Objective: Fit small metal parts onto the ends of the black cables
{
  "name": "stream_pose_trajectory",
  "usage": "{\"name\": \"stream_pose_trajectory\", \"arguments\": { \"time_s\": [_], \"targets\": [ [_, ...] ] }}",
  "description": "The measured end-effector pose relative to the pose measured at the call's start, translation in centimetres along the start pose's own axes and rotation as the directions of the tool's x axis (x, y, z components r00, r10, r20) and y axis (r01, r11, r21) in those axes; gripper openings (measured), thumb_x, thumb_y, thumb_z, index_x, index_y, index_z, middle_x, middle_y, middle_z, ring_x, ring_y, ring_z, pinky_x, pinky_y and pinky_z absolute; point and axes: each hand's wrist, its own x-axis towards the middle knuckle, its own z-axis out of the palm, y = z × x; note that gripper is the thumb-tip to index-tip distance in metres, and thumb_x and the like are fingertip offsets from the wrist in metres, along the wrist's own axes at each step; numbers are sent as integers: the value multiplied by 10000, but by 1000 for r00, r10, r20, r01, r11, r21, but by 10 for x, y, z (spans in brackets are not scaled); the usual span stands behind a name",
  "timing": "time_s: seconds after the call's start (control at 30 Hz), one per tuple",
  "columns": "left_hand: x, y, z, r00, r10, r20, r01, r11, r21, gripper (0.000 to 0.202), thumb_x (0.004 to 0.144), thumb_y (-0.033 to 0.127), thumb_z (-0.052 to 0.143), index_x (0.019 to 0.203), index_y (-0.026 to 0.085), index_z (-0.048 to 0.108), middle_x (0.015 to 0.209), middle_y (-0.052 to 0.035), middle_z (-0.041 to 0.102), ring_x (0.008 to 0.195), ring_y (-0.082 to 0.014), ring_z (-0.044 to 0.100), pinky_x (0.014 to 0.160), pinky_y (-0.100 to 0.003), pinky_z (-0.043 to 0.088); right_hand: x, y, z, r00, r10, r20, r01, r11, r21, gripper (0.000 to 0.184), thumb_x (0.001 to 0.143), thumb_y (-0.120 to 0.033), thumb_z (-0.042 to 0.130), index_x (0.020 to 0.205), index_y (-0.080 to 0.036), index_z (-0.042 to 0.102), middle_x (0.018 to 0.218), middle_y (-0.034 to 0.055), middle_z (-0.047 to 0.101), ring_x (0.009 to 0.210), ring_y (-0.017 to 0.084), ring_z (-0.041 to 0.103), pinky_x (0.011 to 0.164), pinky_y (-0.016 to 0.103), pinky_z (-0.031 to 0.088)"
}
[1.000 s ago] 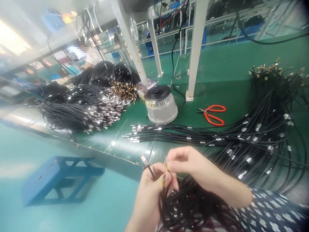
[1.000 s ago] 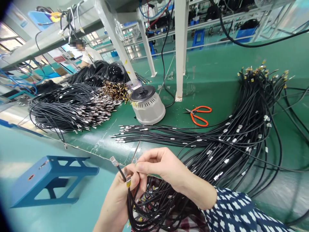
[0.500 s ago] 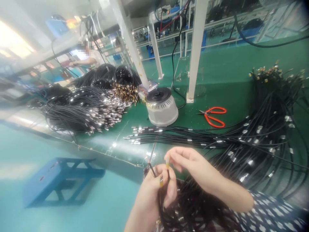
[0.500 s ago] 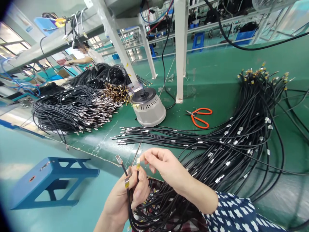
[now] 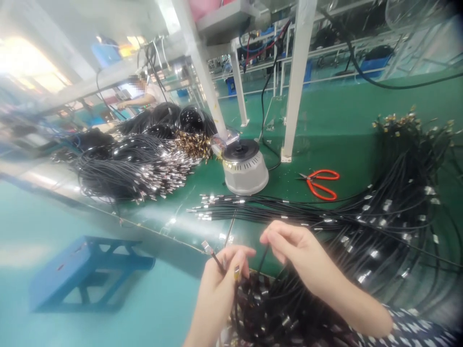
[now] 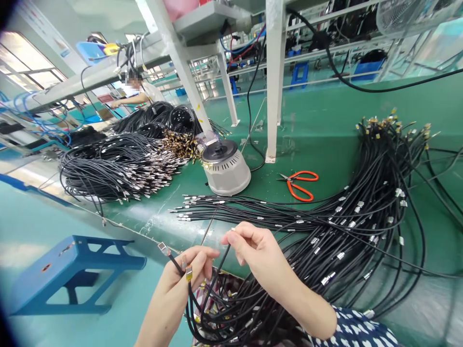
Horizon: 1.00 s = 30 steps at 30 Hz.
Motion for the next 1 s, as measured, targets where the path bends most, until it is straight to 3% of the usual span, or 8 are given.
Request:
{"name": "stream_pose_trajectory", "arguments": {
  "time_s": [0.17, 0.27, 0.43, 0.57, 0.67, 0.77, 0.87, 1.0],
  "targets": [
    [1, -6, 0, 994, -110, 28, 112, 989, -101, 364, 833, 503, 613, 844, 144, 679, 487, 50, 457, 443, -79, 366, 438, -199, 286, -2, 14, 2, 985, 172, 18, -173, 981, 84, 366, 898, -492, 541, 763, -160, 611, 508, -67, 432, 504, 96, 370, 579, 243, 315],
    [2, -9, -1, 983, -150, 102, 167, 968, -186, 359, 799, 510, 650, 735, 157, 636, 425, 51, 474, 369, -63, 358, 394, -185, 305, -6, 20, 1, 973, 221, 66, -218, 975, -39, 363, 899, -486, 507, 853, -146, 628, 594, -38, 506, 488, 102, 433, 543, 249, 347],
    [1, -7, 3, 950, -237, 203, 298, 882, -366, 407, 624, 478, 804, 587, 169, 542, 420, 21, 553, 314, -65, 418, 304, -157, 305, -16, 13, -5, 998, -22, -63, -10, 885, -465, 384, 911, -315, 523, 1277, -201, 499, 796, -1, 602, 568, 138, 535, 575, 272, 436],
    [1, -3, 9, 939, -208, 273, 318, 827, -463, 395, 566, 410, 861, 613, 152, 565, 432, 5, 591, 329, -71, 472, 324, -153, 367, -25, -10, -4, 926, -378, 14, 342, 820, -460, 271, 938, -309, 513, 1203, -261, 541, 996, 37, 593, 749, 155, 594, 671, 257, 497],
    [0, 1, 12, 937, -170, 304, 310, 806, -505, 344, 598, 364, 853, 660, 142, 597, 496, -12, 640, 353, -71, 501, 376, -174, 438, -26, -18, 1, 871, -477, 116, 471, 747, -469, 338, 900, -303, 587, 1234, -274, 544, 1178, 64, 575, 976, 202, 598, 842, 290, 504],
    [0, 3, 15, 942, -190, 278, 310, 811, -497, 314, 650, 366, 822, 684, 149, 598, 512, -12, 644, 339, -79, 504, 354, -172, 412, -20, -15, 4, 892, -444, 79, 425, 767, -481, 320, 876, -234, 626, 1188, -280, 575, 1198, 56, 590, 1070, 213, 573, 897, 300, 485],
    [1, 1, 16, 953, -183, 243, 279, 845, -457, 352, 675, 442, 791, 691, 160, 580, 487, 7, 605, 309, -75, 454, 327, -178, 359, -18, -14, 1, 937, -345, 60, 339, 854, -395, 92, 884, -190, 623, 942, -251, 659, 930, 15, 650, 806, 154, 623, 717, 241, 503],
    [8, -2, 14, 970, -123, 210, 200, 896, -398, 364, 801, 485, 659, 694, 143, 601, 518, 10, 553, 407, -60, 417, 414, -171, 306, -26, -13, -2, 906, -262, 332, 372, 866, -335, 107, 843, -125, 675, 794, -220, 685, 774, -12, 683, 726, 127, 650, 698, 204, 497]
  ]
}}
